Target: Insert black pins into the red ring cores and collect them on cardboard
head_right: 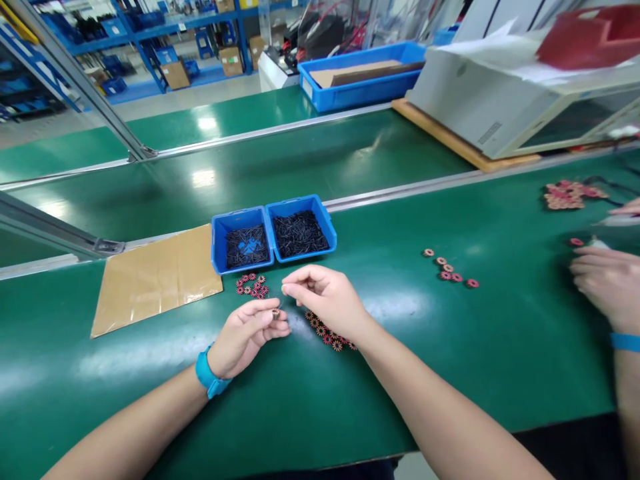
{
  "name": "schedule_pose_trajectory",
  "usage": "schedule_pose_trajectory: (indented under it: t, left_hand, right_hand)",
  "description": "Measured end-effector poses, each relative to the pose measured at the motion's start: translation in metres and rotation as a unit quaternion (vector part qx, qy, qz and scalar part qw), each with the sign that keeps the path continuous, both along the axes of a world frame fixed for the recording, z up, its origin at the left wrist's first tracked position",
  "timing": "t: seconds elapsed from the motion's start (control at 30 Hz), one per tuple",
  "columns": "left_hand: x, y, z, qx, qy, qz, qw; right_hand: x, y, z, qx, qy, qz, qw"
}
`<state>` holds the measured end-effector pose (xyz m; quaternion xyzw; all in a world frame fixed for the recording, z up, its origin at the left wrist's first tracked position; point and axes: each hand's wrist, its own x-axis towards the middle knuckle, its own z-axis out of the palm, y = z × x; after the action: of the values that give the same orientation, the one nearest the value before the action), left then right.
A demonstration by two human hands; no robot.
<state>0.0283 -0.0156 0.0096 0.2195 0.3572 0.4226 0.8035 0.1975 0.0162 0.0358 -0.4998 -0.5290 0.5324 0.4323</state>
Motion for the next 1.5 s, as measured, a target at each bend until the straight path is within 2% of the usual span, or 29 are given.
schedule_pose_trajectory:
  t: [0.4,0.5,0.57,0.63,0.7,0.8,0.9,1.13,1.4,1.5]
  left_hand:
    - [0.001,0.000,-0.002,0.005,-0.015,-0.018,1.000]
    - [0.001,0.000,-0.003,0.004,-0.010,-0.023,1.000]
    - [0.000,0.000,-0.004,0.003,-0.006,-0.023,1.000]
    - [0.000,0.000,-0.003,0.003,-0.002,-0.022,1.000]
    - [0.000,0.000,-0.003,0.005,0.005,-0.020,1.000]
    - [0.001,0.000,-0.002,0.011,0.019,-0.017,1.000]
    - [0.001,0.000,-0.001,0.019,0.030,-0.017,0.999]
    - [0.000,0.000,-0.004,0.044,0.080,-0.025,0.996]
    - [0.000,0.001,-0.001,0.030,0.062,-0.031,0.997]
    - [0.000,0.002,-0.001,0.030,0.060,-0.032,0.997]
  right_hand:
    - [-0.002,-0.002,-0.001,0.006,0.030,-0.024,0.999]
    - [-0.001,-0.002,-0.002,0.018,-0.004,-0.014,1.000]
    - [0.001,-0.002,-0.001,0.072,-0.063,-0.009,0.995]
    - [0.004,-0.002,0.000,0.164,-0.142,0.013,0.976]
    - [0.008,-0.003,0.002,0.256,-0.206,0.057,0.943]
    - [0.013,-0.006,0.005,0.329,-0.261,0.110,0.901]
    - [0.014,-0.008,0.007,0.330,-0.302,0.133,0.885]
    - [0.015,-0.008,0.009,0.292,-0.346,0.179,0.873]
    - [0.013,-0.010,0.016,0.346,-0.403,0.213,0.820]
    - [0.015,-0.010,0.017,0.347,-0.397,0.212,0.823]
